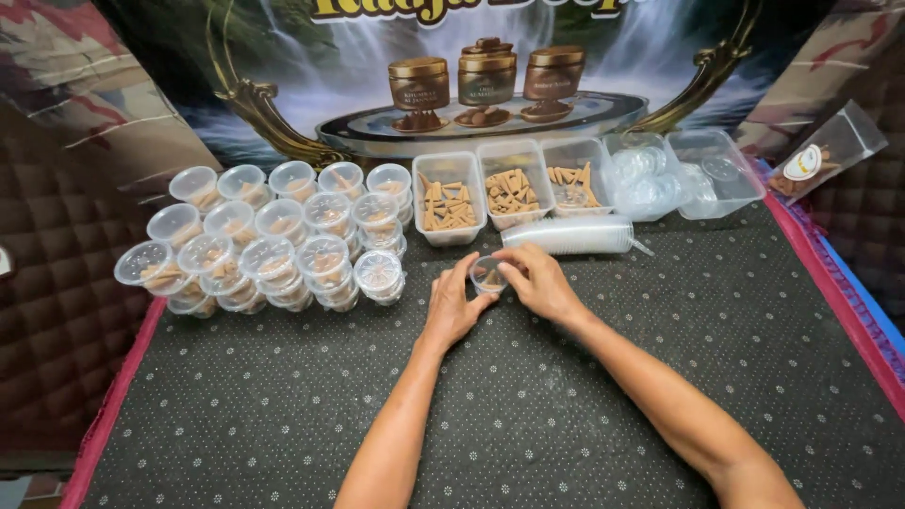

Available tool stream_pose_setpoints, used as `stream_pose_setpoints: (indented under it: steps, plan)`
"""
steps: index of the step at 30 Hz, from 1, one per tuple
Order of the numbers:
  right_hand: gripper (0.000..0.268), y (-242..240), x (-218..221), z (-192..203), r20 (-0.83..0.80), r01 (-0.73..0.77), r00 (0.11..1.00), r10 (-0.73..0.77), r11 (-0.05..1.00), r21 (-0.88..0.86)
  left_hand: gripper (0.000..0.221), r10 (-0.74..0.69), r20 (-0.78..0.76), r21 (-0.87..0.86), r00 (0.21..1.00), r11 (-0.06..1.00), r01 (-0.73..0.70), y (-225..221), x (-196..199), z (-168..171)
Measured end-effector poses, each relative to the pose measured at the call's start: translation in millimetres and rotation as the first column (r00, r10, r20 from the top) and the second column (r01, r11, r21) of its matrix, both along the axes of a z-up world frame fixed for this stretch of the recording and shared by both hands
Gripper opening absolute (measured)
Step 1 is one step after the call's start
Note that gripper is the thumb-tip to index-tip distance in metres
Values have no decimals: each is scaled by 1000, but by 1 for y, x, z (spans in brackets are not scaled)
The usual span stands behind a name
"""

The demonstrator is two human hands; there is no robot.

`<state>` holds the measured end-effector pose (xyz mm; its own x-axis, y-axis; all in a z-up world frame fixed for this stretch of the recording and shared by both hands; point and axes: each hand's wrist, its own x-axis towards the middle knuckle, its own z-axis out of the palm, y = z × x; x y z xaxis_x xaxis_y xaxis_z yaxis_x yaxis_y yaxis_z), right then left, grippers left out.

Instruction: The person fills small clear plastic cups with wooden incense sticks taken from a large bin, placing a lid on each cup after filling.

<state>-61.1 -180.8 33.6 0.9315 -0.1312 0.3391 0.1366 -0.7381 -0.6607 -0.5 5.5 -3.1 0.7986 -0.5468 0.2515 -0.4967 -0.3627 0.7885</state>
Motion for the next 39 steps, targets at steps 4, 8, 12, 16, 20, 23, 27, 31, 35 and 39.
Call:
stream_pose_setpoints:
  steps: [4,8,12,16,20,23,27,31,35,39]
  plan:
    - [27,7,-13,-9,73,47,996,-52,996,72,72,-48,-28,-1,998,999,48,7,-1,6]
    - [32,14,-17,-22,65,116,988,-140,952,284,68,-46,-31,31,998,998,47,8,-1,3]
    - [32,27,-22,-16,-68,126,992,-106,846,519,75,-46,-30,34,998,998,47,10,-6,13]
    - [32,30,-25,-18,-62,91,996,-68,830,550,92,20,43,38,999,999,-21,6,-7,2]
    - [30,29,-24,-18,-65,97,995,-74,846,524,88,43,58,19,997,999,-44,3,-3,-7]
    - [29,28,-22,-20,-68,96,995,-71,850,518,87,44,62,17,997,999,-45,3,-1,-12]
    - [27,27,-23,-20,-61,98,995,-79,868,487,87,81,83,17,993,996,-82,2,1,-21]
    - [28,25,-13,4,-2,93,995,-99,917,389,85,191,116,26,975,980,-195,9,-1,-23]
    - [30,21,35,29,208,19,978,-30,998,57,81,352,150,-6,924,935,-355,11,-4,-18]
    - [30,8,114,30,241,-51,965,109,971,-234,85,474,172,-47,864,880,-473,9,3,-32]
